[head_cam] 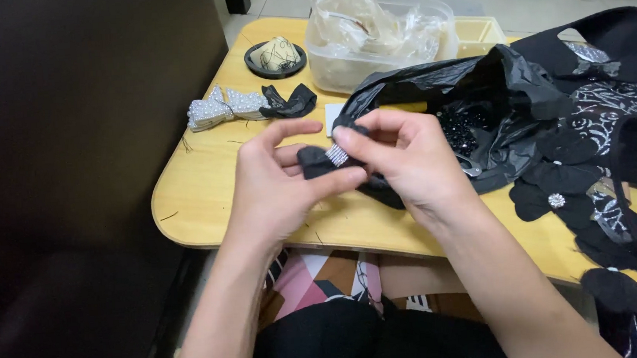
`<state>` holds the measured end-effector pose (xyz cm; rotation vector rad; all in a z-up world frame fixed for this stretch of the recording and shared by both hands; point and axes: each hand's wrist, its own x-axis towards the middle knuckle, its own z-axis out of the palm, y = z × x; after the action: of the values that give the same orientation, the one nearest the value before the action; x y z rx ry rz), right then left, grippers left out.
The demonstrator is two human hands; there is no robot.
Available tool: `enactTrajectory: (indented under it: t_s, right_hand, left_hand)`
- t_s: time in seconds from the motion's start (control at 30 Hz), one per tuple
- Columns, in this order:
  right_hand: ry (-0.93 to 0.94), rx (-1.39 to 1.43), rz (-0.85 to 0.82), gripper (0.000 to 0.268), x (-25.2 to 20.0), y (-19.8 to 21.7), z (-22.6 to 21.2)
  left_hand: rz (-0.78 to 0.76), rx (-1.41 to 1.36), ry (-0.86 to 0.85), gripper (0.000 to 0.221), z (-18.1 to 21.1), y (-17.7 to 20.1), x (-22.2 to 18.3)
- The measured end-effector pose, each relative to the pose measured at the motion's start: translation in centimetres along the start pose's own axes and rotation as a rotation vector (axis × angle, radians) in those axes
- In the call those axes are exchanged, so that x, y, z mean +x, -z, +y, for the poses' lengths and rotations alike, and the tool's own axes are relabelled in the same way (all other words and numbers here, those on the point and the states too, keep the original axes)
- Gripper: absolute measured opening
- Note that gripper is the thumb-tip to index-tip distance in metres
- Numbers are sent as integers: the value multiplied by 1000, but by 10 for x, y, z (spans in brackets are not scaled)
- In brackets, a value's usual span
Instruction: Assembling small black fabric bows by trimming and joining components at a work table.
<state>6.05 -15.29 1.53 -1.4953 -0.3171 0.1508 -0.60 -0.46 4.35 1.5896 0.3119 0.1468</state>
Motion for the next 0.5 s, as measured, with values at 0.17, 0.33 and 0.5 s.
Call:
enactTrajectory:
  t_s: [0.17, 0.33, 0.5]
  right_hand:
    - [21, 110, 56, 12, -3, 3, 5]
    - [-150, 145, 89, 19, -14, 2, -5]
    - [123, -106, 335, 22, -22, 4, 4]
  left_hand:
    - [68, -359, 63, 35, -21, -4, 6]
    - [73, -310, -100, 19, -32, -19, 13]
    - [309, 352, -615, 6, -27, -37, 10]
